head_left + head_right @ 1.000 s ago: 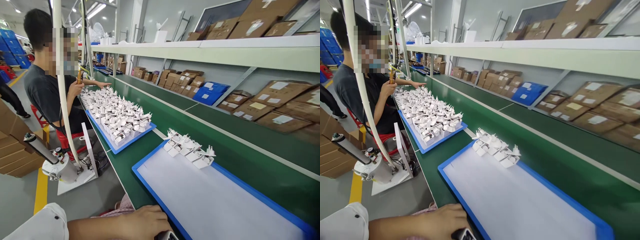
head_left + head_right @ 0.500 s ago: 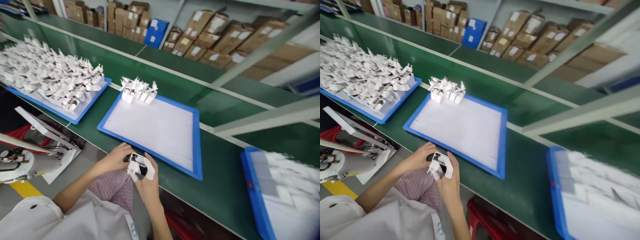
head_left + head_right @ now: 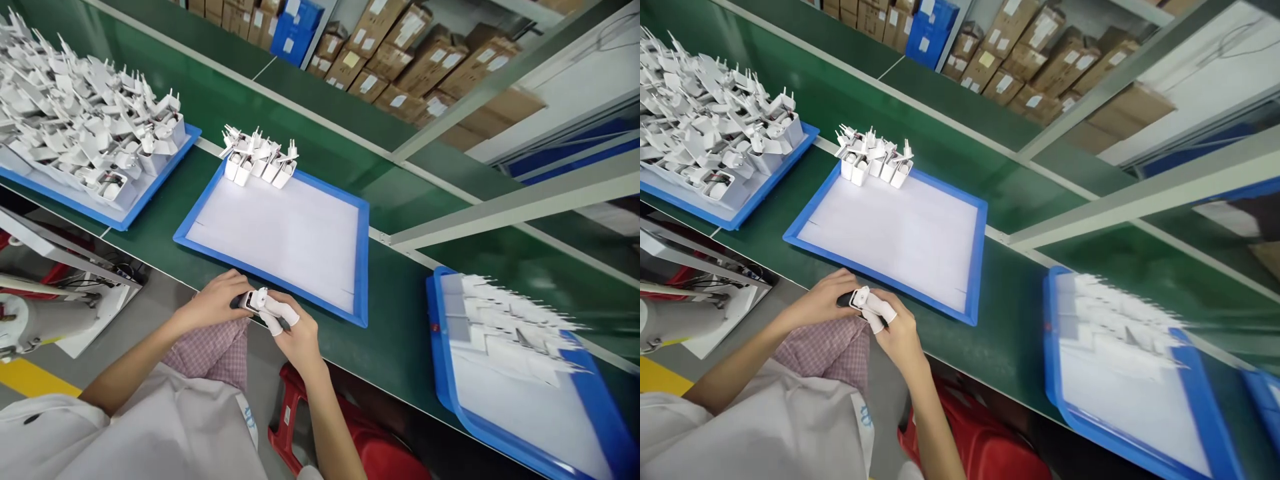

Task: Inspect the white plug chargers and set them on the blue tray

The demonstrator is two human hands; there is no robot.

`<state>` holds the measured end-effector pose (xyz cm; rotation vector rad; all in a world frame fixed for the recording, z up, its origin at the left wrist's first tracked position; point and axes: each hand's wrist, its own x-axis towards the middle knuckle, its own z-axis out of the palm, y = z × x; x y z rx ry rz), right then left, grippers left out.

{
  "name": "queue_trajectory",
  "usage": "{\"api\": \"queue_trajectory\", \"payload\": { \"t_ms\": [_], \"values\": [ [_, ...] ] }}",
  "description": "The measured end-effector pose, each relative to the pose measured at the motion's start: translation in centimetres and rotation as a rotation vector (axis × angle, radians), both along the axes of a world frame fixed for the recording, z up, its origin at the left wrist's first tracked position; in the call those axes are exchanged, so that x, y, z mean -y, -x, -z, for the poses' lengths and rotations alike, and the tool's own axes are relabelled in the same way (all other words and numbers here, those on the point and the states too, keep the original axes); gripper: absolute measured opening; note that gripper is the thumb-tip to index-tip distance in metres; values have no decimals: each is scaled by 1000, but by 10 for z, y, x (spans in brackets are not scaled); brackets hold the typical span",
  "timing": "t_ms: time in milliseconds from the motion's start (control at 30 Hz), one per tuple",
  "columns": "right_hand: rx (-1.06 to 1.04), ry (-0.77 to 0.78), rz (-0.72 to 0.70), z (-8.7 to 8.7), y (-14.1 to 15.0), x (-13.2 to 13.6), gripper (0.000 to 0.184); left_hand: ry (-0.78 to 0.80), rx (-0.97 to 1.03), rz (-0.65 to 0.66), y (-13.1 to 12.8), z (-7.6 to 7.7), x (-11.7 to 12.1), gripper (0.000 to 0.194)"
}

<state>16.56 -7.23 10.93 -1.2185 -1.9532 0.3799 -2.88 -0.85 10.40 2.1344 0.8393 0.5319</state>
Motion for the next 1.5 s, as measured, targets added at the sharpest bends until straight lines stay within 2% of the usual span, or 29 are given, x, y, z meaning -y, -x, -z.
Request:
{"api": "queue_trajectory", "payload": {
  "t_ms": [267, 433, 500, 567, 700, 767, 833, 933, 1000, 1067, 1167, 1267, 1400, 1500],
  "values": [
    [199, 81, -42, -18, 4, 5, 29, 0, 3, 15, 0, -1, 0, 16],
    [338, 84, -70, -19, 6, 5, 36, 3, -14, 9, 3, 0, -2, 16],
    [379, 75, -73, -17, 4, 5, 35, 104, 22, 62, 8, -4, -5, 28],
    [402, 67, -48, -14, 1, 6, 32, 287, 82, 120, 12, -10, -6, 38],
    [392, 41, 31, -9, 2, 10, 26, 661, 205, 31, 10, -20, -3, 39],
    [276, 87, 68, -7, 6, 13, 26, 800, 260, -9, 4, -19, 1, 39],
    [26, 208, 118, -4, 10, 15, 21, 874, 303, -26, -2, -15, 4, 38],
    [-473, 490, 193, 1, 12, 16, 11, 878, 329, -66, -6, -8, 6, 38],
    [-754, 702, 217, 2, 10, 15, 19, 884, 336, -74, -7, -5, 6, 38],
    [-924, 872, 211, 2, 7, 12, 27, 894, 348, -82, -7, -4, 6, 39],
    [-1039, 990, 183, 1, 3, 8, 27, 901, 390, -128, -8, -3, 9, 42],
    [-1082, 1017, 175, 0, 1, 7, 29, 939, 445, -158, -9, -1, 14, 50],
    [-1044, 1073, 137, -1, -1, 7, 29, 993, 479, -163, -12, 0, 20, 59],
    [-994, 1013, 155, -1, 1, 7, 29, 971, 488, -193, -15, 2, 25, 57]
  ]
}}
